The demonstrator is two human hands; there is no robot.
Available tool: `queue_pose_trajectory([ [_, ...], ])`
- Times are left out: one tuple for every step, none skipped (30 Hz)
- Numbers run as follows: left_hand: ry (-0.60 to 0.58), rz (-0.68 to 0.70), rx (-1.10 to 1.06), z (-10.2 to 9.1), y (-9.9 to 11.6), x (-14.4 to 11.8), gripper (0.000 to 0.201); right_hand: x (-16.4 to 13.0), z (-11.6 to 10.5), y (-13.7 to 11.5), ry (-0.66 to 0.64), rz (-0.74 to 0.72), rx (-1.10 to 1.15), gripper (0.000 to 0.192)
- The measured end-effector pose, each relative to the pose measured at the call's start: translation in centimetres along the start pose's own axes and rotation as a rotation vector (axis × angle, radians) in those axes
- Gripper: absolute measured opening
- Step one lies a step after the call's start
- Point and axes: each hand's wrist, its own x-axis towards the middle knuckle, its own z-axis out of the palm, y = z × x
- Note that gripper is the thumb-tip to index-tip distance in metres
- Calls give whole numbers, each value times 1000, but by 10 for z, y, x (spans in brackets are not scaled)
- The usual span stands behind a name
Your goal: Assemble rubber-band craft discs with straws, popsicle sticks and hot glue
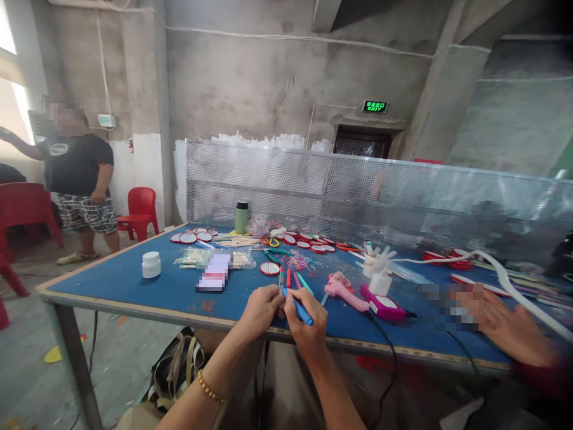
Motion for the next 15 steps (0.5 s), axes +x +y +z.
queue_pose_trajectory([
  [1,2,4,0,0,0,30,0,0,0,-1,-2,-1,9],
  [0,3,3,0,1,0,30,-1,0,0,-2,-2,-3,9],
  [-2,5,-4,-1,1,-1,30,-1,0,0,1,-1,-4,9],
  [-6,4,-15,-1,2,-1,30,-2,0,0,8,5,-5,9],
  [-9,2,-29,-1,3,-2,30,-2,0,1,15,12,-6,9],
  [-12,-2,-43,-1,3,-2,30,-2,0,1,21,17,-7,9],
  [-16,-4,-53,-1,4,-2,30,-2,0,1,24,19,-8,9],
  [-17,-7,-60,-1,4,-2,30,-2,1,1,21,20,-10,9],
  [-16,-7,-62,-1,4,-2,30,-2,1,1,17,18,-12,9],
  [-14,-6,-61,-1,4,-2,30,-1,1,1,12,16,-13,9],
  [-12,-4,-59,-1,4,-2,30,-1,1,1,10,14,-11,9],
  [-12,-3,-59,-1,4,-2,31,-1,1,1,12,15,-8,9],
  [-13,-1,-61,-1,4,-2,31,-1,1,1,16,15,-6,9],
  [-14,1,-60,-1,4,-2,31,-1,0,2,21,15,-5,9],
  [-13,3,-57,-1,4,-2,32,-1,0,2,24,15,-6,9],
])
